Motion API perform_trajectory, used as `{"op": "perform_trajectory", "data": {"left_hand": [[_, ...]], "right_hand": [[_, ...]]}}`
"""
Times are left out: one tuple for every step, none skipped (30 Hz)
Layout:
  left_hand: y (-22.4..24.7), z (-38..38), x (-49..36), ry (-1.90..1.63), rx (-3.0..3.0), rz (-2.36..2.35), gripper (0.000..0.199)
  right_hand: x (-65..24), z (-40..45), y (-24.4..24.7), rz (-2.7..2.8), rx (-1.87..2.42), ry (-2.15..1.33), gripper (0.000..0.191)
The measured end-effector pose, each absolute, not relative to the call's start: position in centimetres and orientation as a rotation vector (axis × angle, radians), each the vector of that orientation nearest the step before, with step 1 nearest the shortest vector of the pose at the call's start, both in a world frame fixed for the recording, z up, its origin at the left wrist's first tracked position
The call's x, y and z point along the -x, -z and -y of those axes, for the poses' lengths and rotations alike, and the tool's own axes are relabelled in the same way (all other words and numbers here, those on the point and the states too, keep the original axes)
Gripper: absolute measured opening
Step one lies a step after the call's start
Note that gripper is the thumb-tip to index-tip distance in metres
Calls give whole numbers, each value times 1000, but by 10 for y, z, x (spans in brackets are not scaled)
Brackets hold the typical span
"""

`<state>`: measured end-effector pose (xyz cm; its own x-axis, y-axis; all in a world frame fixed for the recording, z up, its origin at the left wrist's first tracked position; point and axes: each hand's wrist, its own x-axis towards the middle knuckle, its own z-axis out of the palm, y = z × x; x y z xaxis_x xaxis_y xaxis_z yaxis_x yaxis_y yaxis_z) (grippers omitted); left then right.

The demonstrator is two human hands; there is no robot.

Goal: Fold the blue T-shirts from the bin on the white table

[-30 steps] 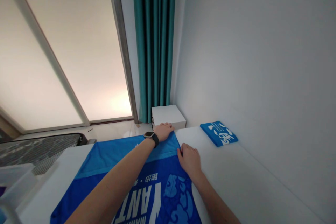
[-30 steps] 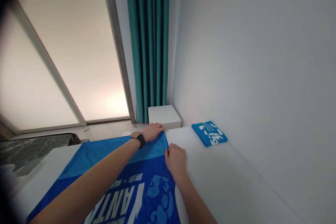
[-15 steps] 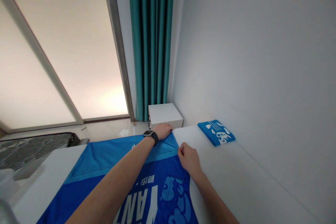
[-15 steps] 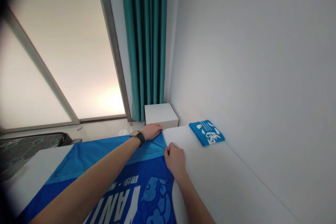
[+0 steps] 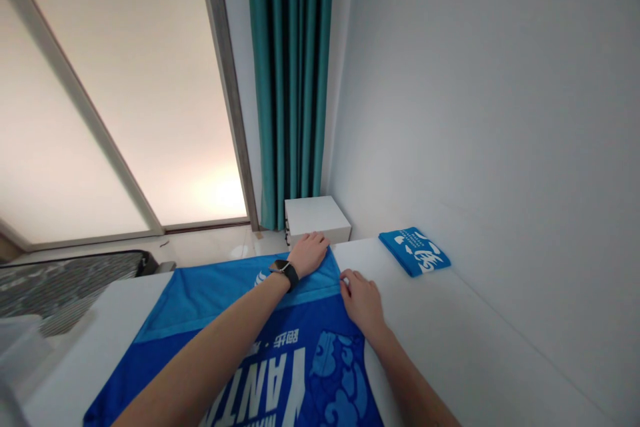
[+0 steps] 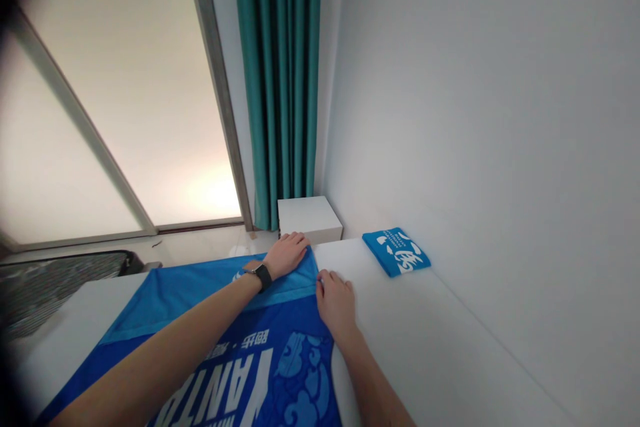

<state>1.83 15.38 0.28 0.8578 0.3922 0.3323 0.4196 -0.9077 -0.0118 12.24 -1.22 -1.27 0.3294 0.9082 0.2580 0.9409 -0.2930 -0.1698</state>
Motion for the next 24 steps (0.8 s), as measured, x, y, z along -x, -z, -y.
{"op": "perform_trajectory", "data": {"left_hand": [[-5,-150,-11,480,2962,578,18],[-6,-146,-2,451,2984,495,17],[-8,-142,8,418,3010,403,16],[-9,-137,19,381,3038,310,15],[-9,-133,31,352,3065,242,15],[-10,-129,43,328,3090,202,13],[-11,-125,55,310,3112,190,13],[-12,-122,67,295,3133,193,13],[-13,-119,78,276,3152,197,14],[-14,-117,87,259,3165,205,16],[-15,-115,96,241,3169,212,17],[-16,-114,103,225,3164,218,16],[-17,-114,108,216,3151,225,14],[-17,-113,113,214,3136,234,11],[-16,-113,116,220,3123,244,9],[-15,-112,118,229,3117,257,9],[-14,-112,119,238,3115,272,11],[-13,-111,120,244,3118,287,12],[-13,-110,121,242,3122,302,13],[-13,-108,122,236,3127,316,14],[-13,-107,123,228,3131,331,14],[-14,-106,125,224,3134,346,14],[-15,-105,127,222,3138,359,13],[-17,-105,130,223,3143,366,10]], "right_hand": [[-122,12,13,1657,2309,164,16],[-122,13,12,1654,2310,165,17],[-122,13,13,1655,2311,164,17],[-122,13,13,1659,2312,160,17],[-123,13,13,1663,2313,156,17],[-123,12,13,1666,2314,151,17],[-123,12,14,1669,2314,148,17],[-124,12,14,1671,2313,144,17],[-124,12,14,1674,2313,140,17],[-124,12,14,1675,2316,136,17],[-124,12,14,1677,2319,132,17],[-124,12,14,1679,2321,130,17],[-124,12,14,1682,2322,129,17],[-124,12,14,1684,2324,129,17],[-124,12,14,1687,2326,131,17],[-124,12,14,1690,2326,132,17],[-124,12,14,1695,2325,134,17],[-124,12,14,1698,2324,136,17],[-125,12,14,1700,2321,137,18],[-125,12,14,1702,2317,138,18],[-125,12,15,1703,2312,142,18],[-126,12,15,1703,2306,145,18],[-126,12,16,1702,2298,151,19],[-126,13,16,1699,2290,156,19]]}}
